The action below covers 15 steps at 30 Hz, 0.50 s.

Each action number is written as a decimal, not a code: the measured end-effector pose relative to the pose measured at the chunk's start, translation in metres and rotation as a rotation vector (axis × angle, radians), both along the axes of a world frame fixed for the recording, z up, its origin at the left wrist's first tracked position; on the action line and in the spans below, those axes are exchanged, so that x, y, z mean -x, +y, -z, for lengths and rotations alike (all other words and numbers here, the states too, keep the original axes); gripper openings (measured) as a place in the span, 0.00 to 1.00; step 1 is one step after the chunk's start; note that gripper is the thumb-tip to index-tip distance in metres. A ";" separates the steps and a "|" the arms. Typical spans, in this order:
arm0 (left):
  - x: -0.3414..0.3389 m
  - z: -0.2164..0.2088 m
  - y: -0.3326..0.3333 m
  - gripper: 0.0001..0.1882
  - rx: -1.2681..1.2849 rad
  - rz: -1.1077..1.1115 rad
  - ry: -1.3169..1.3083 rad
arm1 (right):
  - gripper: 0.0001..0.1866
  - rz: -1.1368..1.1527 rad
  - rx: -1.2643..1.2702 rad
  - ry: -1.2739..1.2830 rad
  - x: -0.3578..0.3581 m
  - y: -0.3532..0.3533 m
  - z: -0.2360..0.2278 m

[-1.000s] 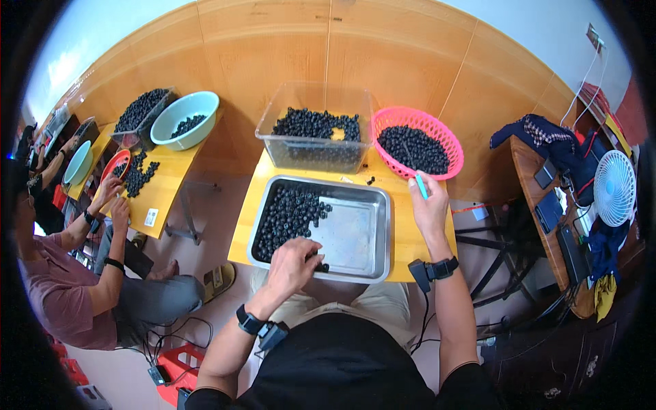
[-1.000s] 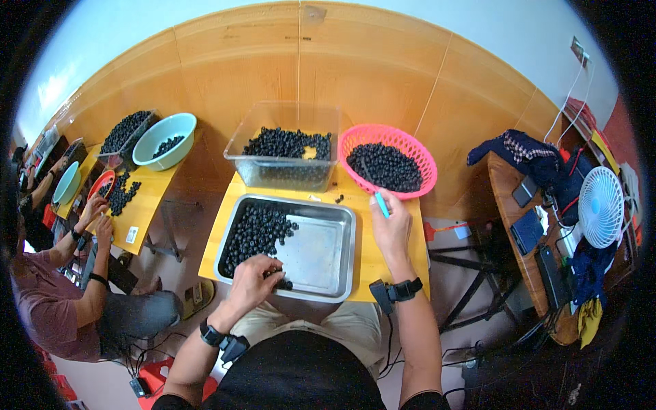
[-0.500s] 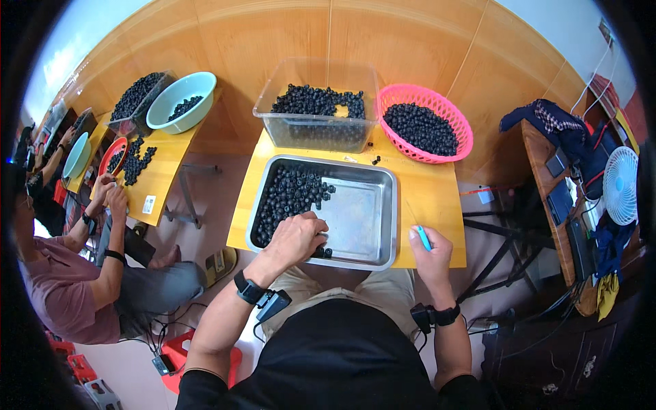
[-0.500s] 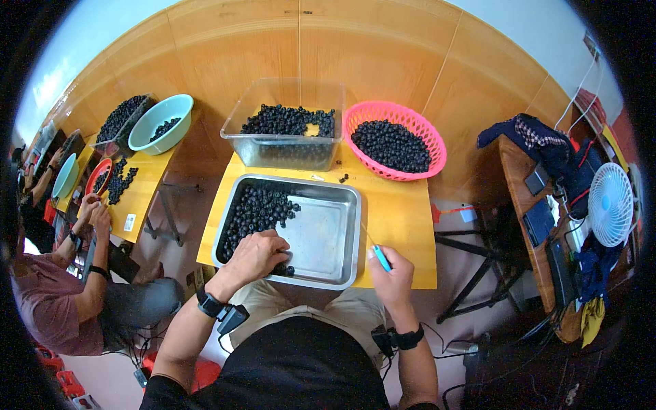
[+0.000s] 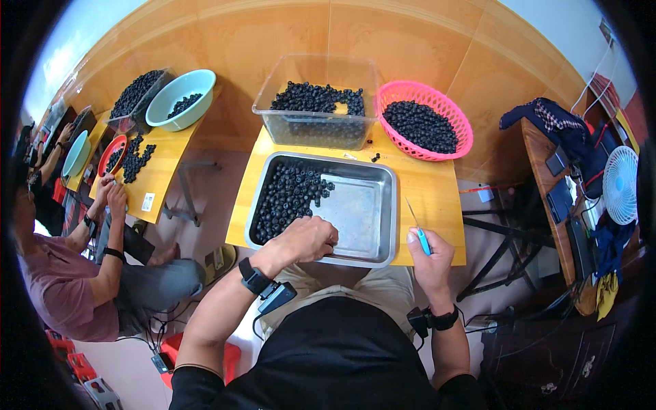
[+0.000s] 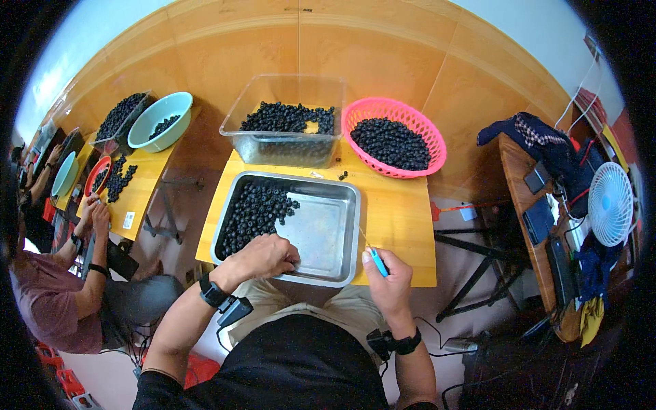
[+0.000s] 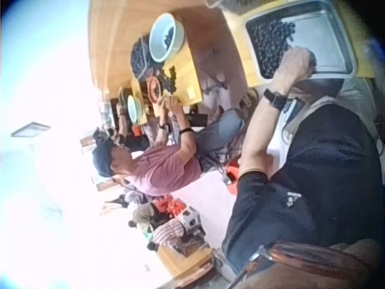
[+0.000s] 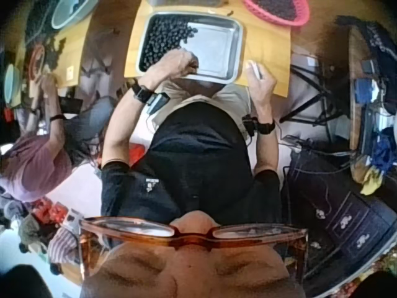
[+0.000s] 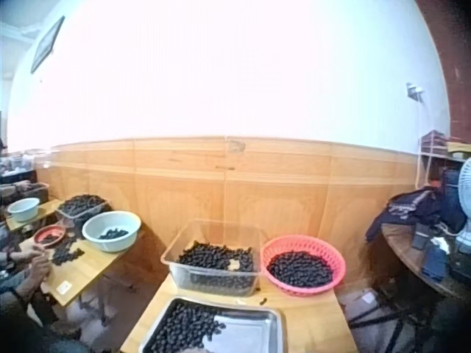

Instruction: Using a small knife to trim flash or protrusions from molded plastic or rubber parts.

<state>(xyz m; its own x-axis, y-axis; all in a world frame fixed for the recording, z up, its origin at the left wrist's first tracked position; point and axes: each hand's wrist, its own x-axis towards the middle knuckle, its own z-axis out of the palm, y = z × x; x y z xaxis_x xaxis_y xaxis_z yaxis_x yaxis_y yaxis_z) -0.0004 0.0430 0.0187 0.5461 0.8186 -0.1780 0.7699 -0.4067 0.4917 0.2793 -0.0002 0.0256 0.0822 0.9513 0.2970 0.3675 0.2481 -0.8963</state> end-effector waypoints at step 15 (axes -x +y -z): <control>-0.001 0.004 -0.012 0.11 0.356 -0.266 -0.904 | 0.11 -0.148 0.046 0.028 0.027 -0.010 0.012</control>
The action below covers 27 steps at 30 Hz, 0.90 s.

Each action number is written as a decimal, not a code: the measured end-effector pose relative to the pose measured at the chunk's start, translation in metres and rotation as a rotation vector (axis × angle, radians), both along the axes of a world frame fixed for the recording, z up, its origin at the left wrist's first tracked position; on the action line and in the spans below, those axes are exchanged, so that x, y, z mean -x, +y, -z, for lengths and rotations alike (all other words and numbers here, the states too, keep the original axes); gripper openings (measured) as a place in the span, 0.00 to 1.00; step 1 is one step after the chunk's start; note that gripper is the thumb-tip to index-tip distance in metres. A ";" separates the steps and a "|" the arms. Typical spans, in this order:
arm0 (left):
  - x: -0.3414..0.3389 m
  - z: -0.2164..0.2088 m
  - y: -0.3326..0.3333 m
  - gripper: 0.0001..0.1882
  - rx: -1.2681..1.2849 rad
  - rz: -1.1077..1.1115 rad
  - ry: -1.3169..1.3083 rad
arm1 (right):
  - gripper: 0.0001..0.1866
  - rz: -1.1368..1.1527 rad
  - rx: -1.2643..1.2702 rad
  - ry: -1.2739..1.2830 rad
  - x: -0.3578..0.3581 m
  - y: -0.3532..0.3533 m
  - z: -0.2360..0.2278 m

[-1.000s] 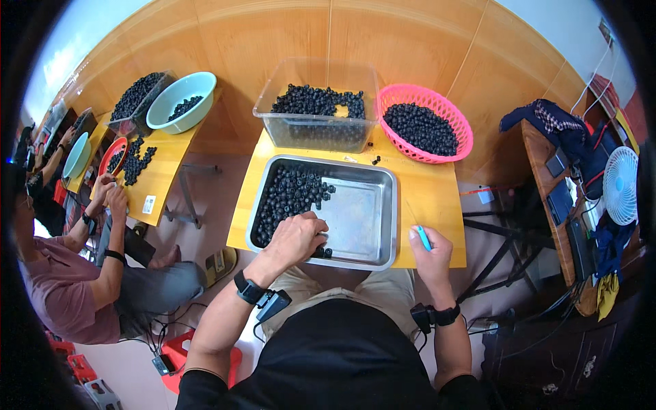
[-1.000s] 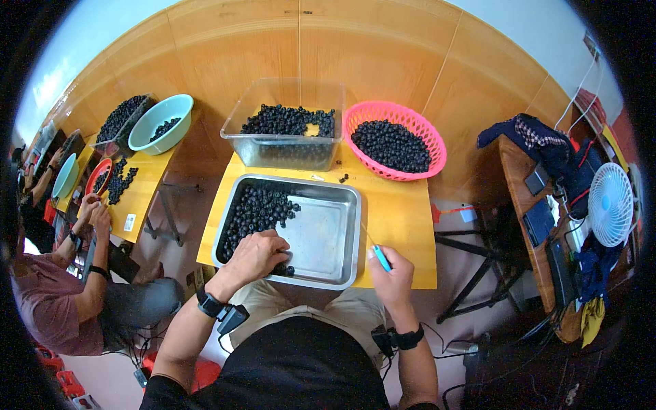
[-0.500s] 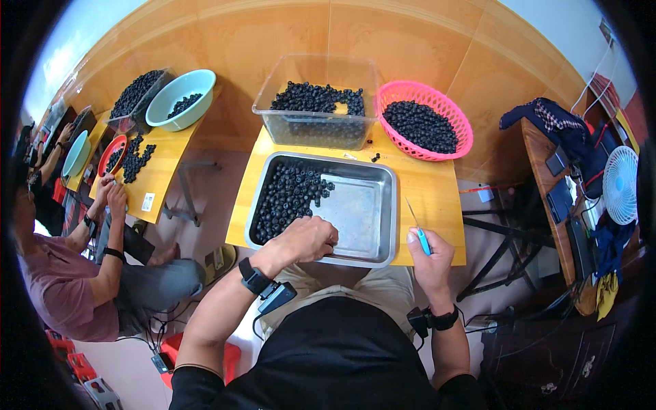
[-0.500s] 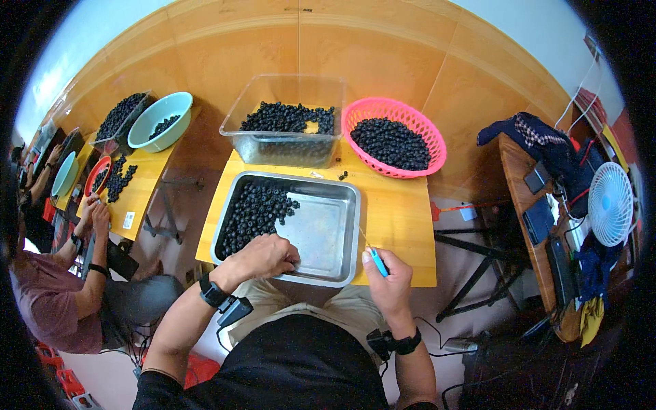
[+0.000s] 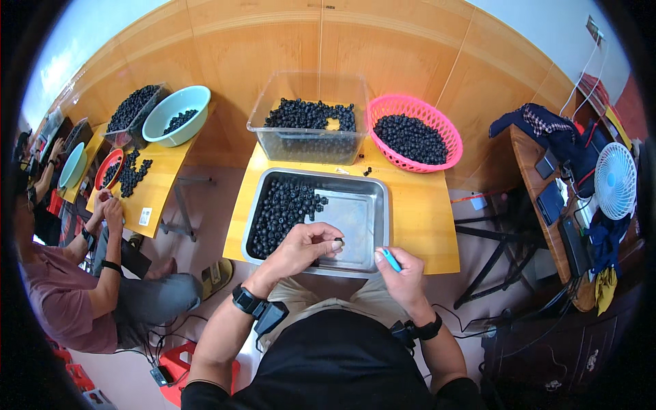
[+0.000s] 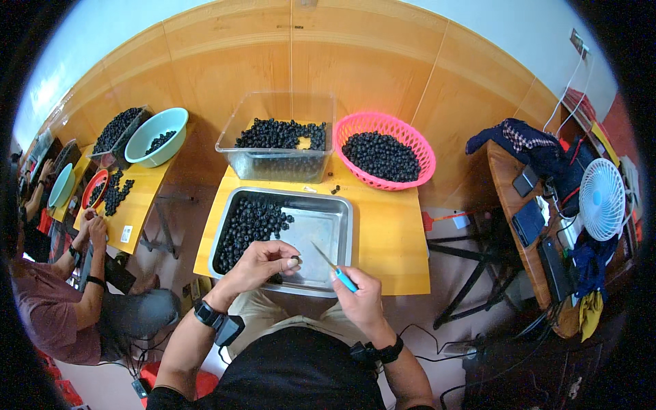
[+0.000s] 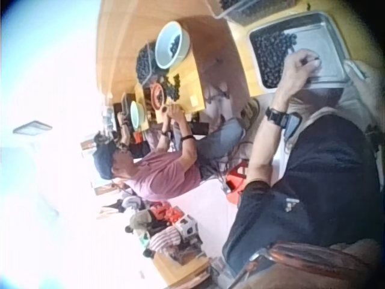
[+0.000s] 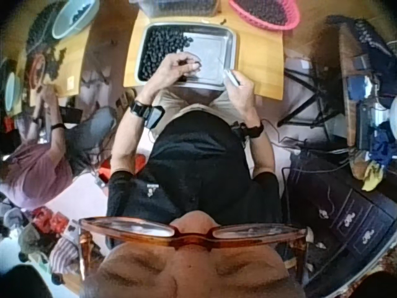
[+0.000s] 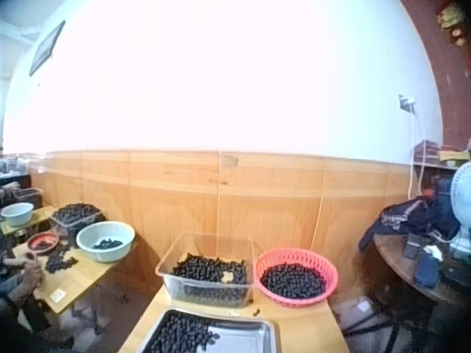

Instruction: Using a small knife to trim flash or protrusions from molded plastic or rubber parts.

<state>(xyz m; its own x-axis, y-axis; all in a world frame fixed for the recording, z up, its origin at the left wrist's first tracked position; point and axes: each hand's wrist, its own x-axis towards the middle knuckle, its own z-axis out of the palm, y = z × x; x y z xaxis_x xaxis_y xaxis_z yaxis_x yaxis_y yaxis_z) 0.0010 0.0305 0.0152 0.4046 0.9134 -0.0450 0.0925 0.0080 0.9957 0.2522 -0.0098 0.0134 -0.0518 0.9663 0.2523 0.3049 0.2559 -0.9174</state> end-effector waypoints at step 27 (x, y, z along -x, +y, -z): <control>-0.022 0.013 -0.043 0.05 0.430 -0.247 -0.865 | 0.23 -0.231 -0.149 -0.157 0.017 -0.001 -0.008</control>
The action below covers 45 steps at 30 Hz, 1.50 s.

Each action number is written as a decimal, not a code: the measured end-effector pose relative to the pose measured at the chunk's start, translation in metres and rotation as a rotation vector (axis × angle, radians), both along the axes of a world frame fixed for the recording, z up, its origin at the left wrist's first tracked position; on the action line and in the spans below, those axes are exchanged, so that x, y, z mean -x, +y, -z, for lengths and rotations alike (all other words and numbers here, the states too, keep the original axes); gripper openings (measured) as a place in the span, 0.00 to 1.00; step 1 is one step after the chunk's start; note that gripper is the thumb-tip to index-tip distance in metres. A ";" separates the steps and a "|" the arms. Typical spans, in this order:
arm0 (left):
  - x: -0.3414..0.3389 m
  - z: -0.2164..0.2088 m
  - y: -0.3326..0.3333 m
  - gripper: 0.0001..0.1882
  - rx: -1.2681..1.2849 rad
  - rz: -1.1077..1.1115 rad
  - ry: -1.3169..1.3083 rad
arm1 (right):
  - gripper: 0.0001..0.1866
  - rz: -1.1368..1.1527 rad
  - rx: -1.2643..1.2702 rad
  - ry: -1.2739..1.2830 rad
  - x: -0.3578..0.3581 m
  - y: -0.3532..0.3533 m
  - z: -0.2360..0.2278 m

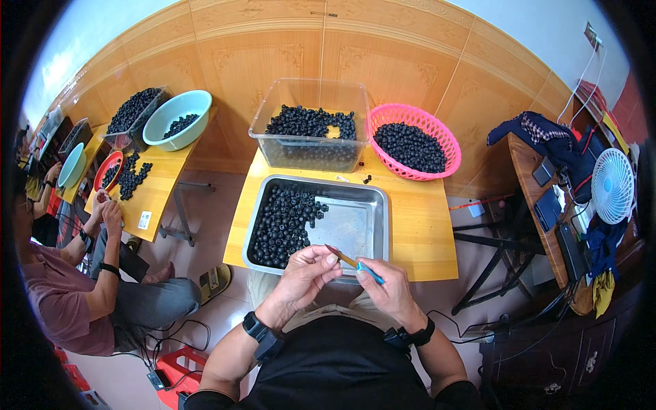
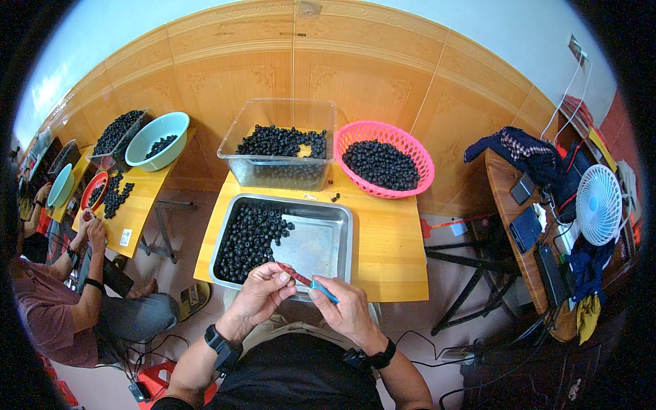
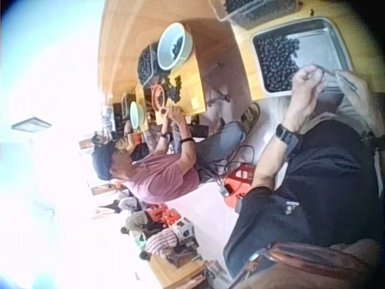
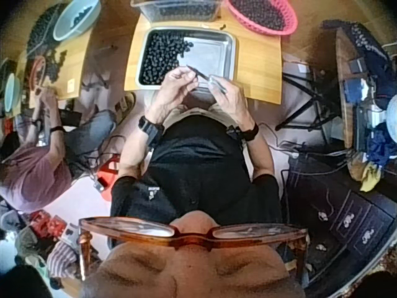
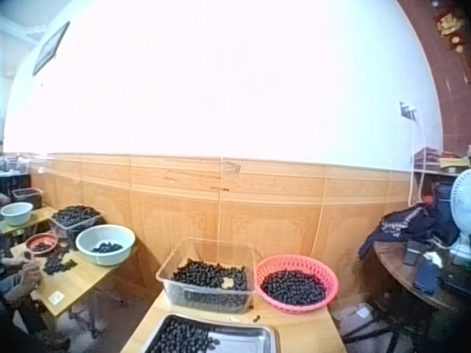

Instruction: Using a small knife to trim flash or protrusions from molded plastic or rubber parts.

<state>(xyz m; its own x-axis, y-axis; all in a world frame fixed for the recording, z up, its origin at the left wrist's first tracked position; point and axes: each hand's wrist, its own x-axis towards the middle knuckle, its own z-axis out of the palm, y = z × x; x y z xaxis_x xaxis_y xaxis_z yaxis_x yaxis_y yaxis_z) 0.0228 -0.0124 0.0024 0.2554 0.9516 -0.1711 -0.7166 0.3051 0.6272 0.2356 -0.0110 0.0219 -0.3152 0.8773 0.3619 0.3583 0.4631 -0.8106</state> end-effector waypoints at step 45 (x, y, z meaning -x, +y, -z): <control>-0.008 -0.004 -0.009 0.05 -0.219 -0.009 0.238 | 0.14 -0.158 0.378 0.289 0.011 0.013 -0.012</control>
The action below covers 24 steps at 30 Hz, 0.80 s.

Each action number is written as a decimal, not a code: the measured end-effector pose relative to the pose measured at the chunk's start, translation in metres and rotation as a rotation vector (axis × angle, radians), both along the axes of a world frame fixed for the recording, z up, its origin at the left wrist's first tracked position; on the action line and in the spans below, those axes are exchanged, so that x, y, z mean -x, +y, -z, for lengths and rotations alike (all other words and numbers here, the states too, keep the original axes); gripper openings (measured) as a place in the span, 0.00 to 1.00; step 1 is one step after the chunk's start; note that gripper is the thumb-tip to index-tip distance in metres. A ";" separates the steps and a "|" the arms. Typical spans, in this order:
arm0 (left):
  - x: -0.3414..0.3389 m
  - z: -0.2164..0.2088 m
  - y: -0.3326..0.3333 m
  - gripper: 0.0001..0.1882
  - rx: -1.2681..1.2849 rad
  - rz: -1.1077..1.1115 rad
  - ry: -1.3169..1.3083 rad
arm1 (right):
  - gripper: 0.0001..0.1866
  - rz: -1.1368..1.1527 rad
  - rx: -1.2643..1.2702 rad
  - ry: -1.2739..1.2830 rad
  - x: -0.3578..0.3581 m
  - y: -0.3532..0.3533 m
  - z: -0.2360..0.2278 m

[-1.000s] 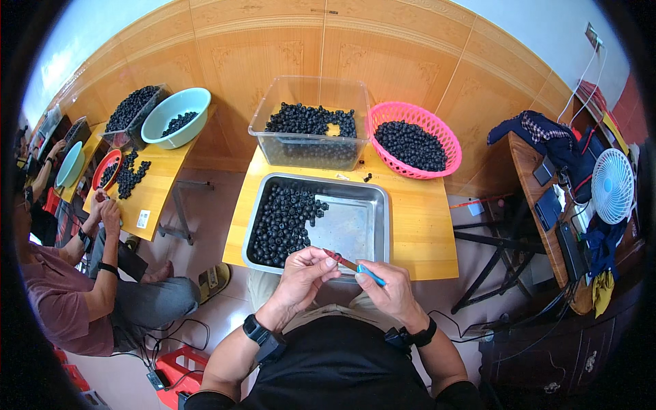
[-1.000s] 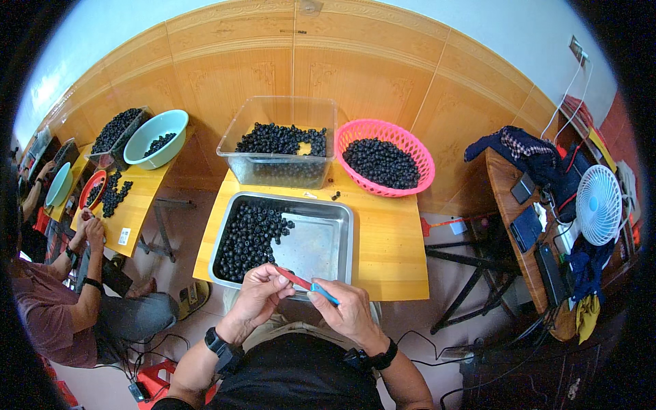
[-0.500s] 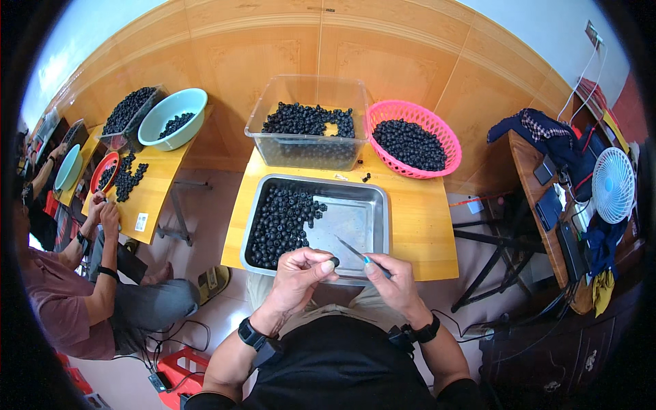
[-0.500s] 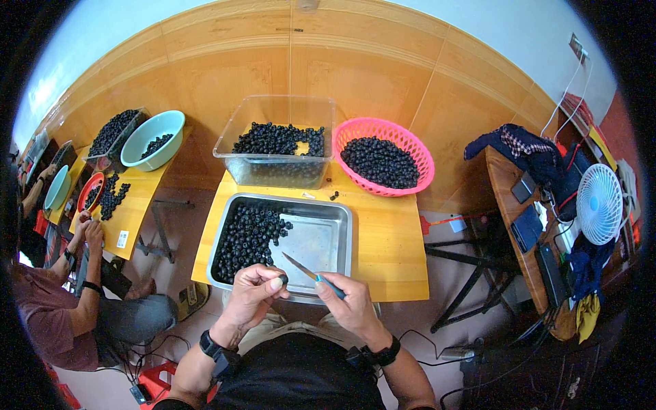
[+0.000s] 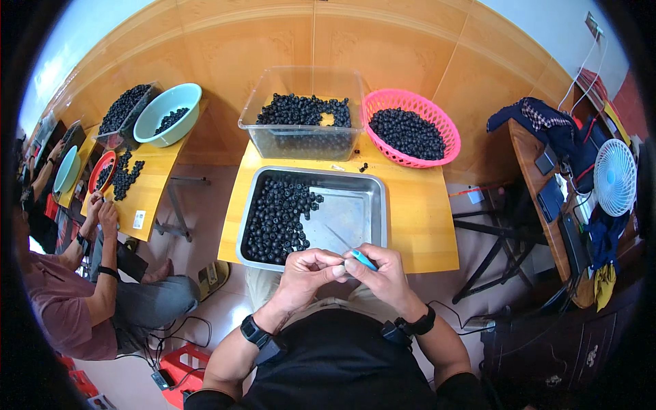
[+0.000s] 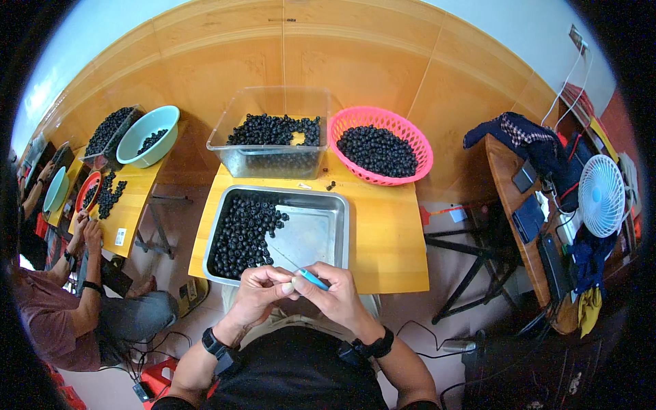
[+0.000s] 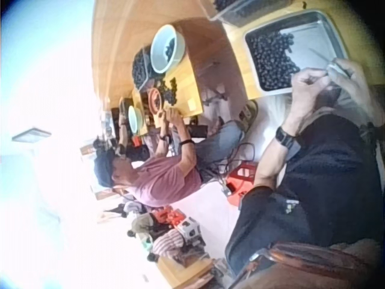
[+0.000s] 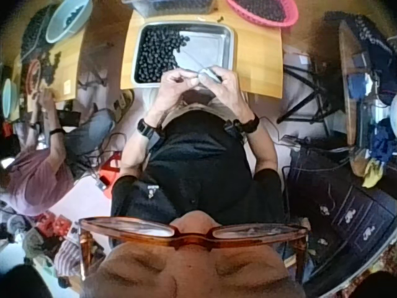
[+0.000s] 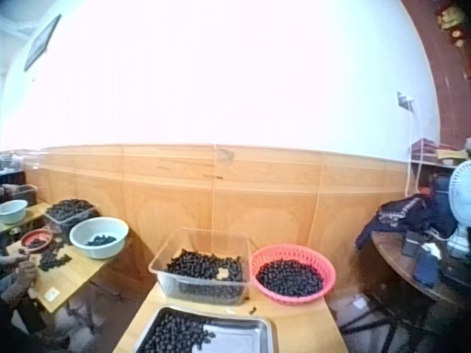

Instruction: Using a small knife to trim flash or protrusions from molded plastic or rubber parts.

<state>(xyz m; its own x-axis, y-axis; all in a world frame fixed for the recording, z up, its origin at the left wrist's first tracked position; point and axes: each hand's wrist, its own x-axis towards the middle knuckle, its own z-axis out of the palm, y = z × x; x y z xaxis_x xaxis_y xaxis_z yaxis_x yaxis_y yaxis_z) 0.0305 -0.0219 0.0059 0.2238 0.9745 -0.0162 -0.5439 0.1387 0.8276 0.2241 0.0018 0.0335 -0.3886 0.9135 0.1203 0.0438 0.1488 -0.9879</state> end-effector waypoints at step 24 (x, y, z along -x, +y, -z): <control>0.005 0.000 -0.004 0.05 -0.019 -0.041 -0.013 | 0.14 -0.007 -0.150 -0.041 0.000 -0.005 -0.006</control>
<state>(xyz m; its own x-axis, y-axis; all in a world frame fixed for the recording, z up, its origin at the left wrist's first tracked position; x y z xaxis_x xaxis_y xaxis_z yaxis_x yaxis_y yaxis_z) 0.0259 -0.0259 0.0061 0.1835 0.9830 0.0052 -0.5598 0.1002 0.8225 0.2245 -0.0029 0.0394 -0.4024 0.8838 0.2387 0.0825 0.2947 -0.9520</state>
